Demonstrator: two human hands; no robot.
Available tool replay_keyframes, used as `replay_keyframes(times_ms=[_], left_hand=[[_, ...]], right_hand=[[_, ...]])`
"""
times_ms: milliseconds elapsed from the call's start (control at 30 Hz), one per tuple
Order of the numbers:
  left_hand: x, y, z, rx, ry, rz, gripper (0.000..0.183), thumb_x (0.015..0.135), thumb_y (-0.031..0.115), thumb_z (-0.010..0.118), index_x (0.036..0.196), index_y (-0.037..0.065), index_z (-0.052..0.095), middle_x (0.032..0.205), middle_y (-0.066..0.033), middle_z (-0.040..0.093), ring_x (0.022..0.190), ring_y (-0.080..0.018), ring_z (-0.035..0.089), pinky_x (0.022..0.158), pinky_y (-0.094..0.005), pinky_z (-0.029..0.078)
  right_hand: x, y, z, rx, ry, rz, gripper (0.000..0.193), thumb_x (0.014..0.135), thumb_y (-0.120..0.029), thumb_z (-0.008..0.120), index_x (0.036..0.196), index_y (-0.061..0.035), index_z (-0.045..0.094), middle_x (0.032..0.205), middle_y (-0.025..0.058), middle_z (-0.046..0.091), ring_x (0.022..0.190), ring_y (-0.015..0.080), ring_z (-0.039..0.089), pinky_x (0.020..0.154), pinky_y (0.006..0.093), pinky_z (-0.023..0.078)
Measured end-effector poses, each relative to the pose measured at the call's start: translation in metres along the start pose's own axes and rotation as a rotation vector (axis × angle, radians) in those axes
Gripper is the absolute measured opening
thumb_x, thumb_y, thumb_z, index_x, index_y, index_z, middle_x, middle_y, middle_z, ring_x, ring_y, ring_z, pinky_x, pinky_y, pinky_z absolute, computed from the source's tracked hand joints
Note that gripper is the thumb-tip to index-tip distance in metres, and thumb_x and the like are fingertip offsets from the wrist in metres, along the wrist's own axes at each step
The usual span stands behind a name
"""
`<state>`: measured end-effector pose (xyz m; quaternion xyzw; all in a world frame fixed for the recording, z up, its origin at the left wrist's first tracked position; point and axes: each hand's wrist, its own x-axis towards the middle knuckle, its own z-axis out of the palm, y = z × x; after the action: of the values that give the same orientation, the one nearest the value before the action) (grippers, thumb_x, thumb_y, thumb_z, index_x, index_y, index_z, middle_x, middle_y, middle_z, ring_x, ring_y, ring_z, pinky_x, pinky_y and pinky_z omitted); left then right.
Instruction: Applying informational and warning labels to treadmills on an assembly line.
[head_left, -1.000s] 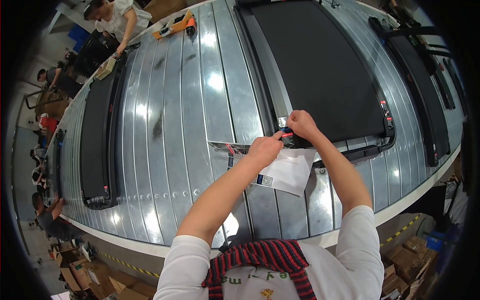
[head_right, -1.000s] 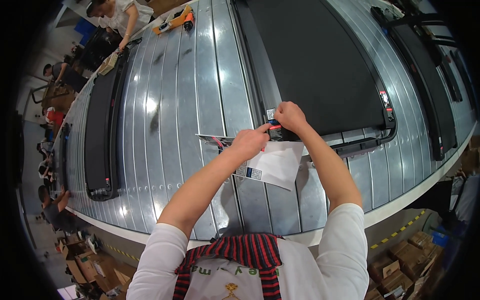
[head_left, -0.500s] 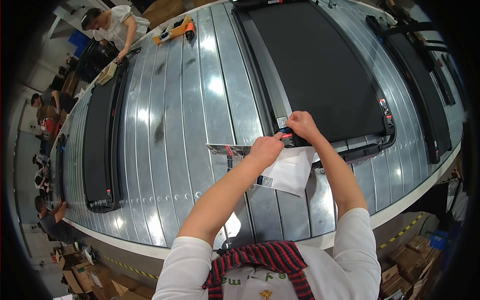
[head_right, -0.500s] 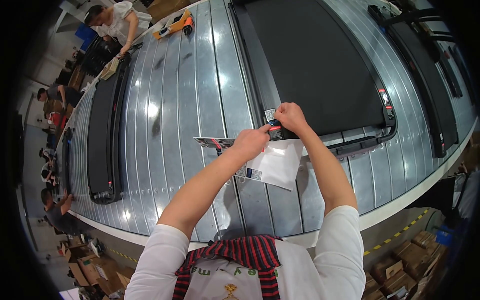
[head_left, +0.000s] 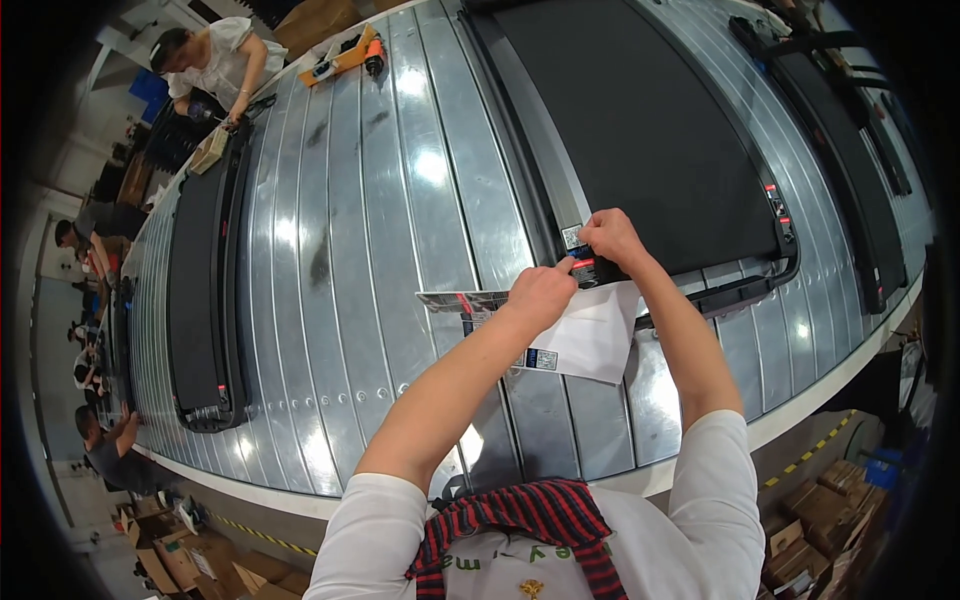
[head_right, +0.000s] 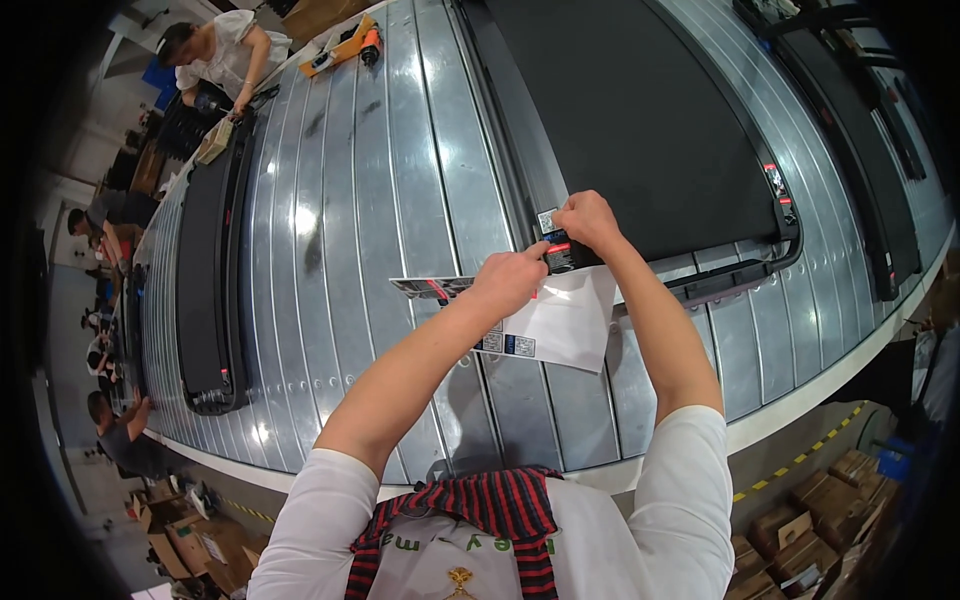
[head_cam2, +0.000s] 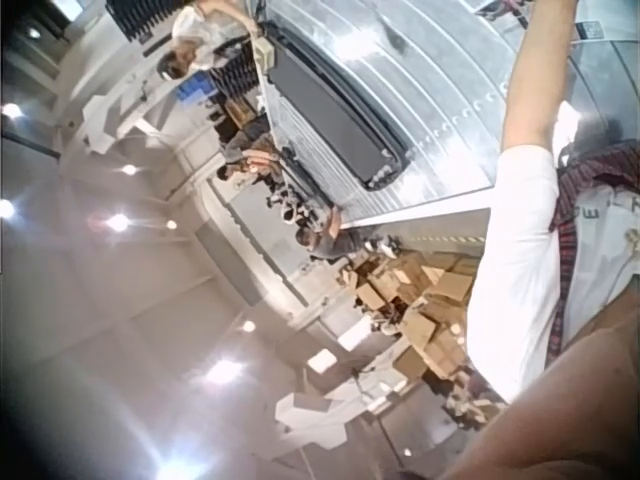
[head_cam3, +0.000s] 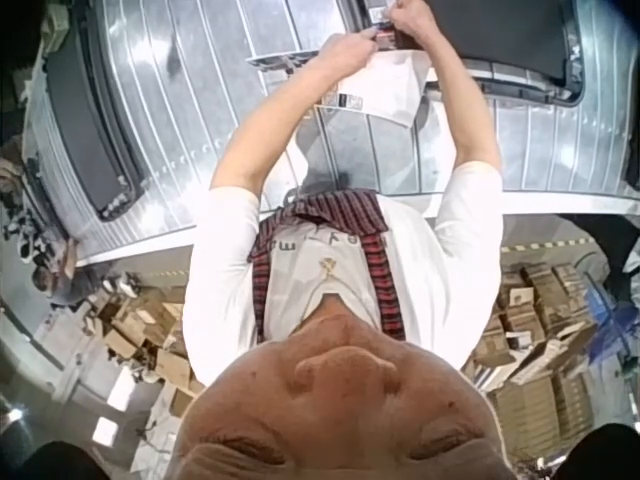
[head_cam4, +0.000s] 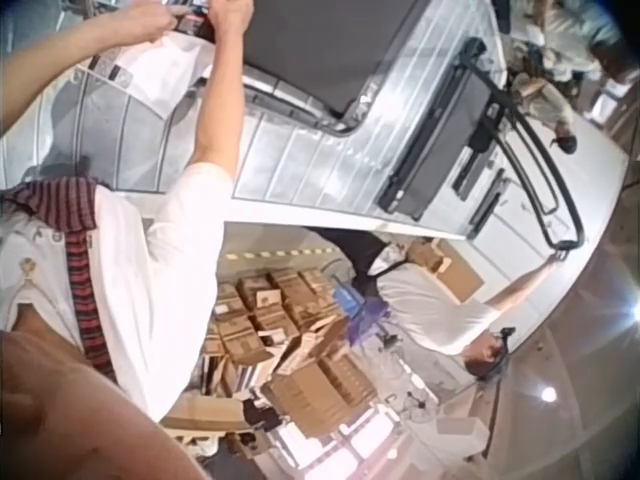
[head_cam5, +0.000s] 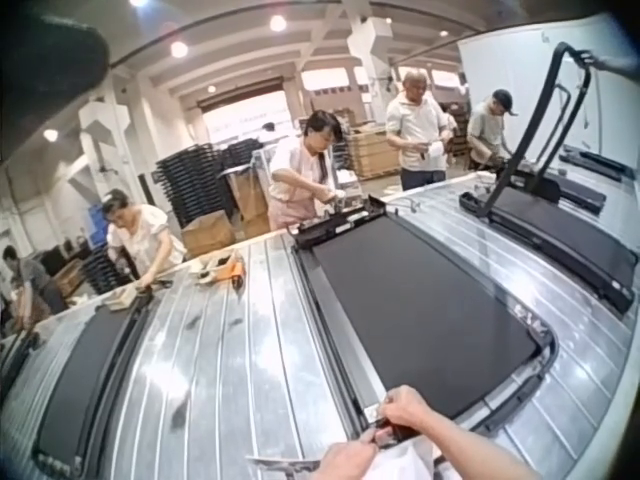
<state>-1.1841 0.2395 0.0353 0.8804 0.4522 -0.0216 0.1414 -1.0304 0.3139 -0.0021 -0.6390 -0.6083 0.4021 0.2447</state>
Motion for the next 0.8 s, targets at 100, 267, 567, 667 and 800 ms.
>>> replay_keyframes(times_ms=[100, 267, 567, 667, 800], left_hand=[[0.001, 0.000, 0.000, 0.009, -0.014, 0.001, 0.008, 0.068, 0.006, 0.053, 0.072, 0.003, 0.060, 0.113, -0.0098, 0.049, 0.076, -0.0283, 0.059, 0.066, -0.0377, 0.048], [0.001, -0.001, -0.001, 0.007, 0.000, 0.019, 0.008, 0.069, 0.006, 0.053, 0.070, 0.003, 0.060, 0.113, -0.0100, 0.049, 0.075, -0.0286, 0.059, 0.066, -0.0382, 0.048], [-0.057, 0.002, -0.005, -0.137, -0.109, 0.006, 0.009, 0.071, 0.010, 0.053, 0.075, 0.002, 0.057, 0.119, -0.0144, 0.046, 0.080, -0.0329, 0.058, 0.067, -0.0424, 0.047], [-0.111, 0.006, -0.006, -0.227, -0.073, 0.006, 0.012, 0.074, 0.013, 0.054, 0.073, 0.002, 0.051, 0.119, -0.0139, 0.046, 0.078, -0.0341, 0.057, 0.065, -0.0423, 0.046], [-0.181, 0.012, -0.019, -0.309, -0.032, -0.052, 0.010, 0.076, 0.015, 0.054, 0.076, 0.005, 0.051, 0.117, -0.0115, 0.049, 0.078, -0.0326, 0.057, 0.064, -0.0413, 0.046]], right_hand=[[0.002, 0.000, 0.001, 0.032, -0.023, 0.022, 0.016, 0.062, -0.013, 0.057, 0.063, 0.0035, 0.058, 0.050, 0.0080, 0.052, 0.045, 0.0132, 0.050, 0.045, 0.0270, 0.040], [0.005, 0.003, 0.001, 0.007, -0.020, 0.013, 0.015, 0.062, -0.012, 0.057, 0.062, 0.0033, 0.057, 0.049, 0.0072, 0.052, 0.043, 0.0129, 0.049, 0.043, 0.0268, 0.039], [-0.003, -0.012, -0.005, -0.212, -0.079, 0.052, 0.023, 0.062, -0.021, 0.056, 0.070, 0.0005, 0.061, 0.071, 0.0194, 0.060, 0.071, 0.0307, 0.060, 0.067, 0.0371, 0.047], [-0.013, -0.024, 0.004, -0.419, 0.011, -0.038, 0.020, 0.066, -0.018, 0.055, 0.076, -0.0013, 0.061, 0.080, 0.0195, 0.060, 0.079, 0.0329, 0.059, 0.070, 0.0401, 0.047], [-0.013, -0.019, 0.016, -0.548, 0.132, -0.098, 0.015, 0.067, -0.016, 0.060, 0.075, -0.0040, 0.059, 0.081, 0.0151, 0.060, 0.079, 0.0328, 0.058, 0.070, 0.0412, 0.047]])
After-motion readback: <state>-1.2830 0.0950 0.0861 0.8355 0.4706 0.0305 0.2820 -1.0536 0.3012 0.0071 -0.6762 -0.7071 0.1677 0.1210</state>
